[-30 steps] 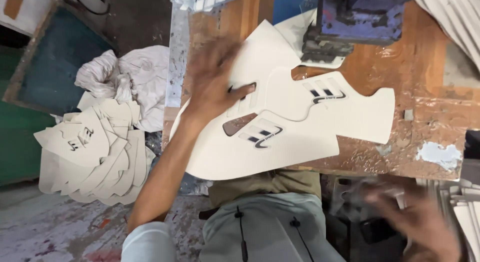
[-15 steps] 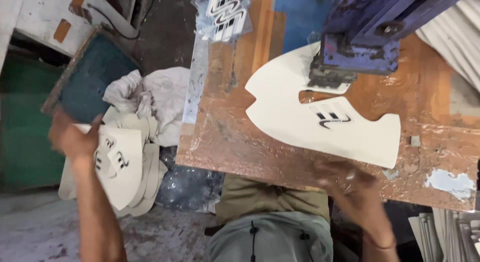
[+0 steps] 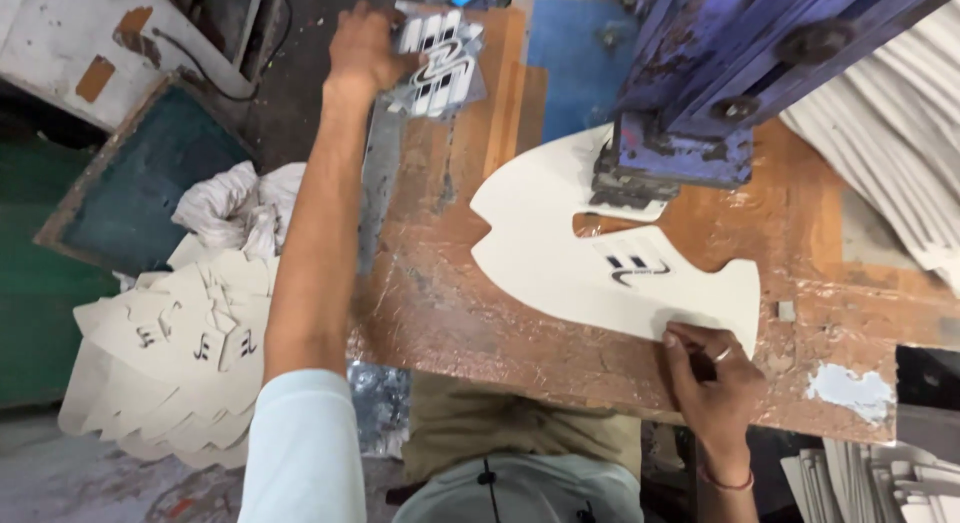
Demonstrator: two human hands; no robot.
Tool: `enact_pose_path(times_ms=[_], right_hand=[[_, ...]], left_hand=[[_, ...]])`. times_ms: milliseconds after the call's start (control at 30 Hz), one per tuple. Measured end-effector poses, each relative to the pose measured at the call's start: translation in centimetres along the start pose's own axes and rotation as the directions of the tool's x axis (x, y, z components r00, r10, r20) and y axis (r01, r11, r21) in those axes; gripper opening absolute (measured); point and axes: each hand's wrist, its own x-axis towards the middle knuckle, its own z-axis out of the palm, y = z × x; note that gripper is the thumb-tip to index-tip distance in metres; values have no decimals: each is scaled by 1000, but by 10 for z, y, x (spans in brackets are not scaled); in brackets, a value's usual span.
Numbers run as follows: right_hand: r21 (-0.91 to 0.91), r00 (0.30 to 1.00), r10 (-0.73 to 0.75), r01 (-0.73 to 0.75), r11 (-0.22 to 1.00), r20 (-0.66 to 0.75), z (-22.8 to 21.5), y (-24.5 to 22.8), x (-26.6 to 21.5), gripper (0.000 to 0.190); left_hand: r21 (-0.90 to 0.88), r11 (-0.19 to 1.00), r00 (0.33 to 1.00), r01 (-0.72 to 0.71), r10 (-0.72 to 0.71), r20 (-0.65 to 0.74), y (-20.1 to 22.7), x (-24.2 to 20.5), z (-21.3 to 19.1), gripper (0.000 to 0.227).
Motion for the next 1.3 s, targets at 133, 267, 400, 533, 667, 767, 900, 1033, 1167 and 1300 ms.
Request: enact_pose_path(times_ms=[133, 267, 400, 533, 667, 767, 900, 1033, 1167, 1300], right_hand=[[31, 996, 86, -86, 996, 30, 2, 4, 1, 12], [41, 997, 71, -73, 996, 29, 3, 5, 0, 12], [3, 996, 79, -79, 997, 30, -2, -5, 4, 13], [212, 995, 34, -54, 976, 97, 11, -16, 14, 31], [502, 914, 144, -334, 798, 380, 28, -17, 2, 28], [528, 815, 246, -538, 657, 524, 28, 14, -10, 24], [168, 862, 485, -505, 847, 145, -38, 134, -12, 31], [-348, 976, 126, -182, 920, -179, -115, 70, 41, 41], [-434, 865, -340, 164, 886, -368, -166, -4, 91, 36], [-479, 730, -617, 447, 755, -293, -203, -4, 195, 32]], left_hand=[[17, 1000, 988, 6, -3, -155, 30, -20, -11, 63], [153, 953, 859, -263, 303, -413, 45, -44, -37, 47], [-298, 842, 865, -449, 327, -380, 83, -130, -84, 15], [-481, 775, 909, -410, 303, -288, 149, -246, -108, 22], [-583, 758, 781, -293, 541, 312, 200, -311, -83, 39], [-624, 610, 815, -489, 573, -79, 212, -276, -66, 47], [-157, 885, 898, -439, 426, -112, 193, -178, -2, 59], [5, 982, 980, -190, 189, 69, 208, -126, 17, 57], [-118, 986, 971, -115, 137, 194, 204, -93, 60, 41], [-146, 973, 981, -178, 186, 50, 206, -121, 32, 42]])
